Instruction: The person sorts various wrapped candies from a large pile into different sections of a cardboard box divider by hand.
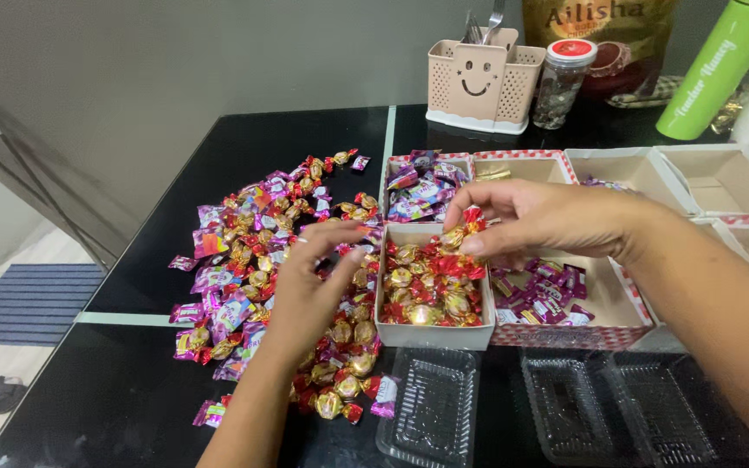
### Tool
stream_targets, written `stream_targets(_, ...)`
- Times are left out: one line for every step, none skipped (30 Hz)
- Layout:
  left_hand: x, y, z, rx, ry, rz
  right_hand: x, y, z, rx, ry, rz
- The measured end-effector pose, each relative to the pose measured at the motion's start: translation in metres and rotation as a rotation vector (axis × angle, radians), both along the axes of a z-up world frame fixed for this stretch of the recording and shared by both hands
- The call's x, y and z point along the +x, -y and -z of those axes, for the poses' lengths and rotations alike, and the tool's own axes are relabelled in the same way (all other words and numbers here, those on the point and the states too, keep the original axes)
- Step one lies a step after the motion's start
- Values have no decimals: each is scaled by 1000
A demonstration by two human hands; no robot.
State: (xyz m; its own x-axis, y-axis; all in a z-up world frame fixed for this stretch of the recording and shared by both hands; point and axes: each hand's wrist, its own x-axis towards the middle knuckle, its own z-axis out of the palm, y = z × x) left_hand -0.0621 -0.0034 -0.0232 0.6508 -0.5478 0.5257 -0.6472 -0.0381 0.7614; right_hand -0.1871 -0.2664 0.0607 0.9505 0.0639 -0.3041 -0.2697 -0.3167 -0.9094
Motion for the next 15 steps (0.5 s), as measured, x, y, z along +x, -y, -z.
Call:
stream_targets(2, 0, 1, 1, 0, 2, 0, 1, 2, 1, 0, 2)
stream_targets(3, -1, 2, -15, -27, -19, 2, 2, 4, -45, -36, 21)
stream_targets(4, -1, 3, -31, -53, -39, 2, 2, 6, -91, -72, 41)
stream_targets(5, 0, 4, -30, -52, -40, 2, 2, 7, -90, -71, 40)
stream_targets(5, 0, 5, -39, -52, -47, 1, 1, 9, -68, -67, 43)
stream_targets(6, 0, 6, -47, -53, -53, 0, 1, 9, -47, -63, 47)
stream_targets(7, 0, 7, -46, -53, -53, 0, 0, 9, -45, -63, 47)
stream_targets(10, 1, 8, -35, -40, -64, 1, -1, 8, -41, -57, 51)
stream_targets(12, 1, 9, -25, -28, -76, 2, -2, 8, -37, -52, 55)
stream_targets(13, 1, 10, -24, -28, -76, 3, -3, 7, -36, -52, 54)
stream_targets(14, 1, 12, -25, -12, -91, 5, -3, 6, -68, -77, 69)
stream_targets(15, 1, 13, -26, 5, -104, 7, -3, 6, -101, -100, 85)
stream_targets(16, 0, 14, -26, 5, -104, 12, -3, 8, -101, -100, 85)
stream_targets(18, 0, 14, -42, -43, -96, 18, -3, 13, -215, -78, 68)
stream_targets(19, 0, 15, -57, -91, -88, 23, -2, 18, -329, -56, 52)
